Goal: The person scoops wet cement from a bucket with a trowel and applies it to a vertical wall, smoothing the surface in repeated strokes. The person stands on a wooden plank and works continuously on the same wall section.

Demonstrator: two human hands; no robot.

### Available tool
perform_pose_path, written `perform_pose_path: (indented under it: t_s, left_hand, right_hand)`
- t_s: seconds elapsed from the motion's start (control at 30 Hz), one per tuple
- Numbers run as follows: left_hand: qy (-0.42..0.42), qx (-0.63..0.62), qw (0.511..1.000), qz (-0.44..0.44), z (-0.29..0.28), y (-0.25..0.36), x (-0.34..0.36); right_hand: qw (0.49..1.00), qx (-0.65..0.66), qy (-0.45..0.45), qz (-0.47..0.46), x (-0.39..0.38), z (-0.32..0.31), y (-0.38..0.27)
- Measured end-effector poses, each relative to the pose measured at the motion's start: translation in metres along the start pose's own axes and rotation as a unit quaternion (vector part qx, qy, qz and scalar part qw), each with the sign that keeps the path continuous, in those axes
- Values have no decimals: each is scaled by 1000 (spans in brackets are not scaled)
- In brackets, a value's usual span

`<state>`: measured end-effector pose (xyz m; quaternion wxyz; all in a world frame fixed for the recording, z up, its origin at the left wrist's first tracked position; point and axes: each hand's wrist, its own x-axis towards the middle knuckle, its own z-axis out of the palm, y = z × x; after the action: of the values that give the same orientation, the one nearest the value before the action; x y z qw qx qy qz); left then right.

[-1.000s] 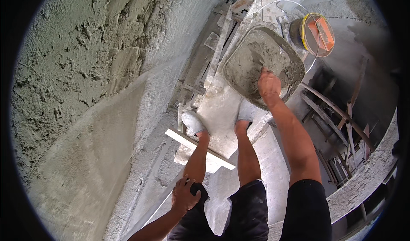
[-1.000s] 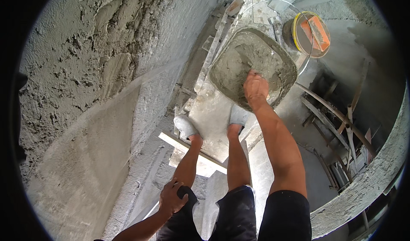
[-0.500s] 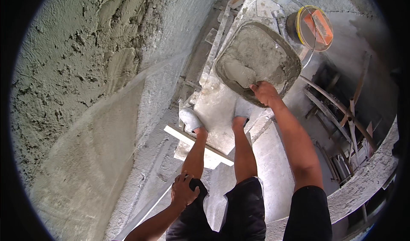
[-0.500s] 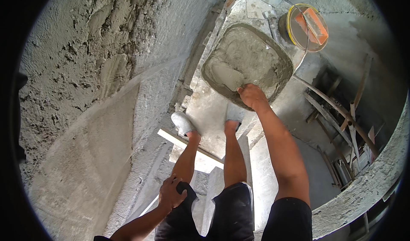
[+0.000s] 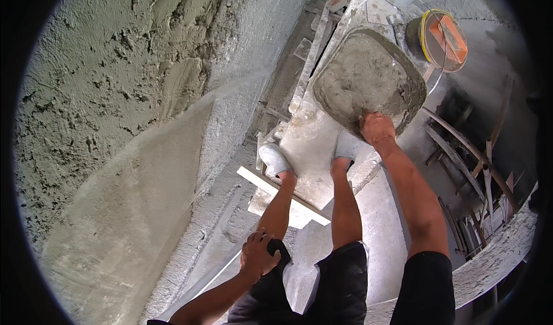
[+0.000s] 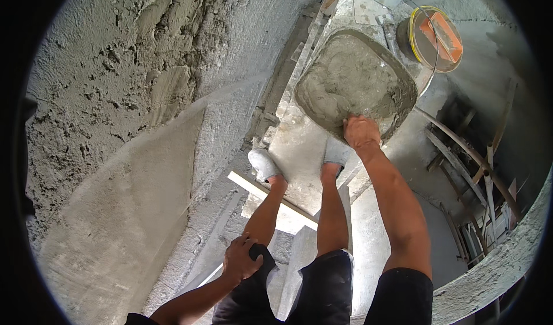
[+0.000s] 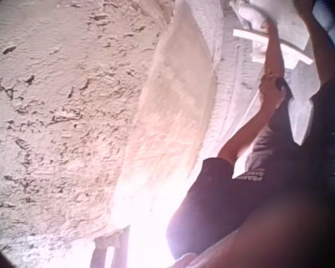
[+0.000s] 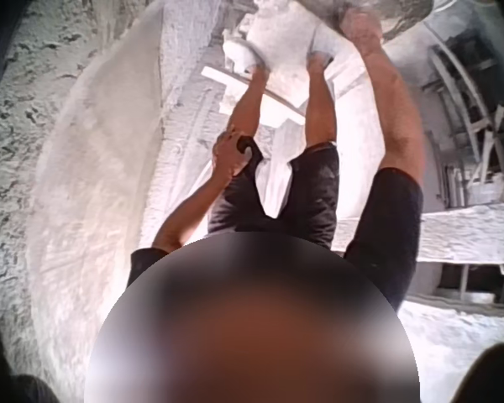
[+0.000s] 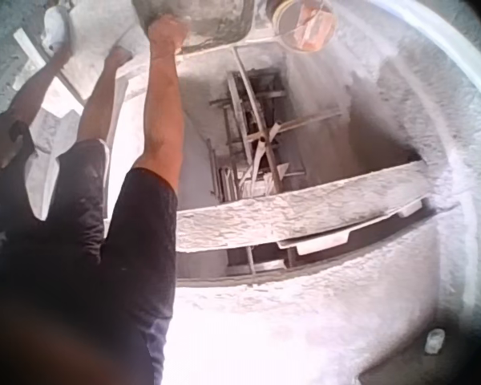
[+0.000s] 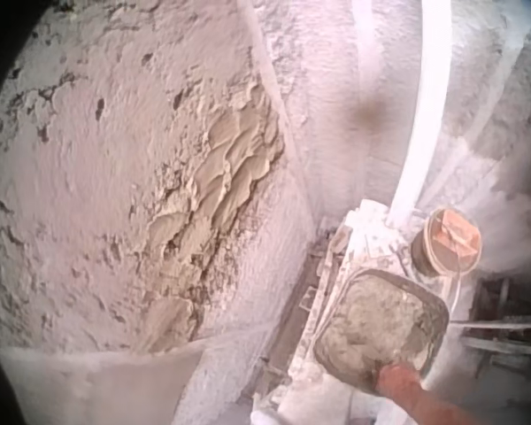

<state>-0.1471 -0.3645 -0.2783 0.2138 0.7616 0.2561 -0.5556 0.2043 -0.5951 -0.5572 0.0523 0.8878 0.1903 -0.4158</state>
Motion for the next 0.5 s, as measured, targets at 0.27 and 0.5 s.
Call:
perform_pose_path:
  t_s: [0.27,0.5]
  left_hand:
    - [10,-2,1000,28,-4,-17,0]
    - [18,-4,999,50,-3,-38,1]
  right_hand:
    - [989,129,-66,-18,-32,-11,52]
    - [844,507,-139,110,-77,-5,43]
